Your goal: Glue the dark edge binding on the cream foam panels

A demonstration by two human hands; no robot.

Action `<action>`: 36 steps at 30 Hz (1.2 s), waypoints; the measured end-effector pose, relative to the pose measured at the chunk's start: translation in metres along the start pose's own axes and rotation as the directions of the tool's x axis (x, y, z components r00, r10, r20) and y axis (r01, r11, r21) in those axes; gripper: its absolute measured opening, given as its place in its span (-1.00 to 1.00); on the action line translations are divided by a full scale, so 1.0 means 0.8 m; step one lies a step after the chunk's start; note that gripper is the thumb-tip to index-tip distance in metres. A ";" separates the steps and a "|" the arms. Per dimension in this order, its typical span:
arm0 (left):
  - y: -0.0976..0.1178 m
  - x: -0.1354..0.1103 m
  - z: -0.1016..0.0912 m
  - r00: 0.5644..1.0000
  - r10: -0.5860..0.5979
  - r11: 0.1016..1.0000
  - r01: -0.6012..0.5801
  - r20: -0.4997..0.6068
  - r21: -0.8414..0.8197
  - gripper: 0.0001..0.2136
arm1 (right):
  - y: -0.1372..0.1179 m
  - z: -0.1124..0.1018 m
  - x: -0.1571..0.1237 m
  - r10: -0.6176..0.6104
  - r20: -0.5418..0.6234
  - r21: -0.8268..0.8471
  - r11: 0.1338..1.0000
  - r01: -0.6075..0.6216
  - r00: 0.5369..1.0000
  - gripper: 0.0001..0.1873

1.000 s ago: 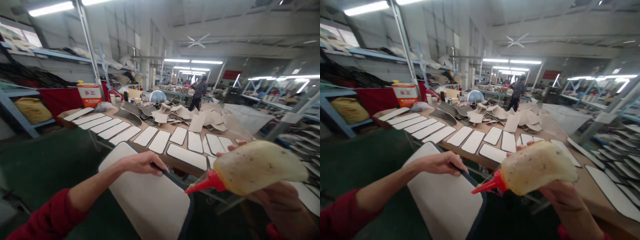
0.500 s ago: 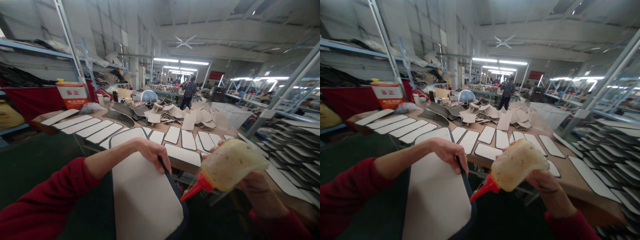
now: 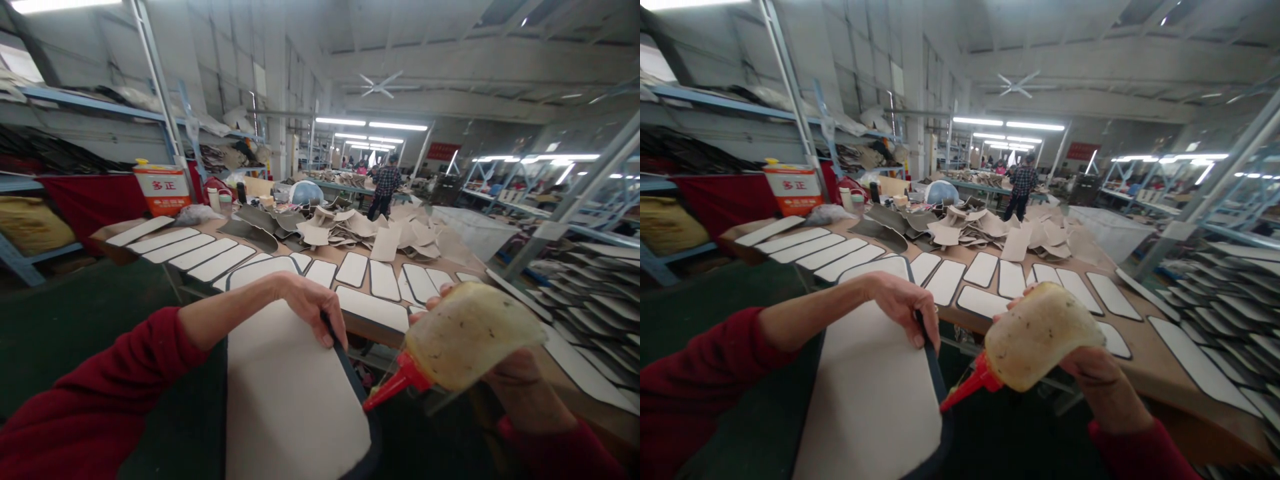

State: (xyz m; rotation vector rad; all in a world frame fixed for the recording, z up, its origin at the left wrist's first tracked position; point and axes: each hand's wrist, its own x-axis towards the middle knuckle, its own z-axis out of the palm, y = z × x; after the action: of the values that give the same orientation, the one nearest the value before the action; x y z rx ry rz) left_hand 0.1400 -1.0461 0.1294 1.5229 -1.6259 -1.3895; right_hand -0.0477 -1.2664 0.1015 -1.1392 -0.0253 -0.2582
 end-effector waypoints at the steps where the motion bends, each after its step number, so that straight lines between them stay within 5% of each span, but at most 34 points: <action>1: 0.000 -0.001 0.002 1.000 0.001 1.000 -0.001 -0.004 0.001 -0.70 | 0.000 0.000 -0.001 0.001 0.000 0.003 1.000 -0.001 1.000 -0.50; 10: 0.000 -0.008 0.010 0.999 -0.007 1.000 0.008 -0.053 0.002 -0.64 | 0.005 -0.014 -0.007 -0.084 0.085 -0.055 0.995 0.089 0.993 -0.44; 17: -0.012 -0.020 0.006 0.996 0.009 0.999 -0.006 -0.084 0.040 -0.70 | 0.001 0.005 -0.023 -0.083 -0.110 -0.072 0.995 0.076 0.990 -0.39; 26: -0.023 -0.031 0.004 0.991 0.022 0.999 -0.018 -0.133 0.029 -0.69 | 0.014 -0.016 -0.027 -0.152 -0.101 -0.093 0.985 0.143 0.983 -0.32; 36: -0.022 -0.024 0.001 0.994 0.095 0.993 -0.092 -0.048 0.069 -0.67 | 0.010 0.016 -0.021 -0.090 -0.168 -0.066 0.995 0.080 0.982 -0.29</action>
State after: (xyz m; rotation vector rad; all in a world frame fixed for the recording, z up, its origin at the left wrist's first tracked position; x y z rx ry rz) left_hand 0.1511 -1.0250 0.1183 1.4874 -1.7056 -1.2482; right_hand -0.0610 -1.2487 0.0973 -1.1721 0.0857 -0.4351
